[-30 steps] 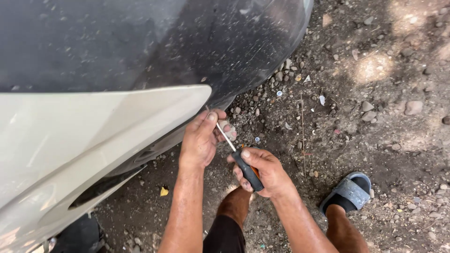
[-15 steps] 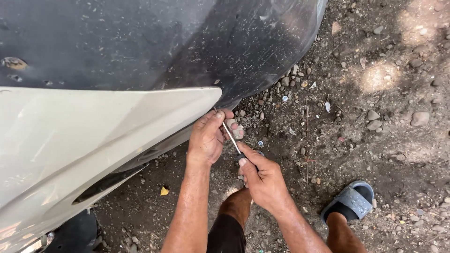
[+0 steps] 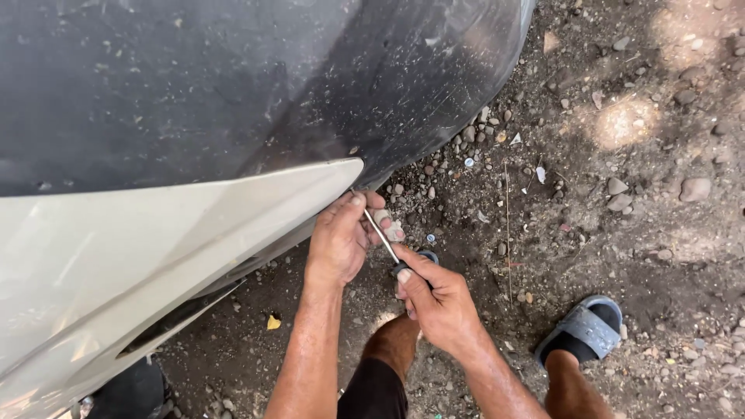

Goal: The person uses pliers and a screwdriver to remove fasteners from the front bumper of a white car. They work on the lower edge near the wheel arch and the area around the headlight, manipulating small metal clips and screws to detach the bumper section.

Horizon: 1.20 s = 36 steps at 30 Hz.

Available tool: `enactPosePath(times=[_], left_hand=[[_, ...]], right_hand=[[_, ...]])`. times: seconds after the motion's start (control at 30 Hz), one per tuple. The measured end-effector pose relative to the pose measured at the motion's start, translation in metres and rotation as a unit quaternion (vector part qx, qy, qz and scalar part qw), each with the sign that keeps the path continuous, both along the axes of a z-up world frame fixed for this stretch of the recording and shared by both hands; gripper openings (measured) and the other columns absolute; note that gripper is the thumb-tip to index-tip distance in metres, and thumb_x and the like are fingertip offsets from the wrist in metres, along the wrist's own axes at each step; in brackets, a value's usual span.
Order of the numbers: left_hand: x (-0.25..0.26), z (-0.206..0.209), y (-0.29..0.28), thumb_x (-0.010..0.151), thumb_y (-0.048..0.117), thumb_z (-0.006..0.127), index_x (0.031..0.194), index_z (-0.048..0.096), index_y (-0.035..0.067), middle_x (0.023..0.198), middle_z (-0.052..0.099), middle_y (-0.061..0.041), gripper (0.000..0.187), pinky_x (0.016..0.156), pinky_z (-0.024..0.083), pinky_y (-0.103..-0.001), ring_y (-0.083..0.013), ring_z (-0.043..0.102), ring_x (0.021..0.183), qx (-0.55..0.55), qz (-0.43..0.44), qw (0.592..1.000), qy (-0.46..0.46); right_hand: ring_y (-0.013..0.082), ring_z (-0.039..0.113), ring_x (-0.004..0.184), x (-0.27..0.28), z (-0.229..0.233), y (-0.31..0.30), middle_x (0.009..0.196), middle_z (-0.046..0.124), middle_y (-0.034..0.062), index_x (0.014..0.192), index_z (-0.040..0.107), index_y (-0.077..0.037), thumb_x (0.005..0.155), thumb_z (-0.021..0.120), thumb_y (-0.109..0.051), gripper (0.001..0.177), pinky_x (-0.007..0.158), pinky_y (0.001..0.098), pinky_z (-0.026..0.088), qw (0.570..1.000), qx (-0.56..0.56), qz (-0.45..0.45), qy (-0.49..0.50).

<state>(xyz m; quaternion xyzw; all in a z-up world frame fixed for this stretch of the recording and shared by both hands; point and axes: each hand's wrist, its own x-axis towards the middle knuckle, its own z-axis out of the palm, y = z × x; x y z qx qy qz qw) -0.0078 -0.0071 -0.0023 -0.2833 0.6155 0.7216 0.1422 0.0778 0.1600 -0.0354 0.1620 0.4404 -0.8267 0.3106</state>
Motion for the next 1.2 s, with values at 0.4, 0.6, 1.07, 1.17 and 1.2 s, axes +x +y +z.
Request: enactPosePath(times=[0.4,0.6,1.07,1.17,1.2], left_hand=[[0.007,-0.011,-0.008,0.109,0.026,0.052,0.102,0.063,0.002,0.086,0.062,-0.008,0.027,0.064,0.060,-0.033,-0.0162,0.064,0.075,-0.008,-0.040,0.999,-0.002],[0.004,-0.007,0.001,0.106,0.022,0.052,0.098,0.063,0.006,0.089,0.064,-0.006,0.021,0.062,0.059,-0.032,-0.0151,0.066,0.074,-0.017,0.010,0.999,-0.037],[0.008,-0.013,-0.002,0.108,0.024,0.051,0.095,0.064,0.006,0.078,0.065,-0.006,0.026,0.053,0.052,-0.028,-0.0138,0.065,0.066,-0.015,-0.004,1.000,0.007],[0.003,-0.013,-0.001,0.108,0.024,0.052,0.095,0.065,0.005,0.078,0.065,-0.007,0.026,0.054,0.052,-0.028,-0.0140,0.065,0.066,-0.012,-0.012,1.000,0.014],[0.005,-0.013,0.001,0.109,0.023,0.052,0.095,0.065,0.005,0.079,0.064,-0.006,0.026,0.055,0.052,-0.028,-0.0141,0.065,0.067,-0.014,-0.009,1.000,0.015]], right_hand=[[0.0181,0.057,0.044,0.002,-0.031,0.002,0.070,0.065,0.0140,0.141,0.061,-0.001,0.100,0.055,-0.013,0.043,0.038,0.0300,0.044,0.941,-0.291,-0.041,-0.170],[0.0192,0.058,0.040,-0.008,-0.023,0.014,0.069,0.067,0.0180,0.137,0.062,0.001,0.097,0.058,-0.015,0.044,0.033,0.0316,0.044,0.930,-0.303,-0.041,-0.204],[0.0141,0.059,0.058,0.005,-0.003,0.004,0.080,0.066,0.0131,0.143,0.062,-0.008,0.097,0.064,-0.003,0.046,0.047,0.0277,0.048,0.994,-0.073,-0.057,0.053],[0.0150,0.058,0.048,0.001,-0.013,0.006,0.073,0.065,0.0130,0.143,0.062,-0.006,0.097,0.062,-0.005,0.046,0.037,0.0279,0.045,0.967,-0.231,-0.053,-0.088],[0.0166,0.059,0.047,0.000,-0.013,0.009,0.074,0.066,0.0141,0.142,0.060,-0.005,0.097,0.061,-0.006,0.046,0.035,0.0287,0.045,0.943,-0.302,-0.066,-0.124]])
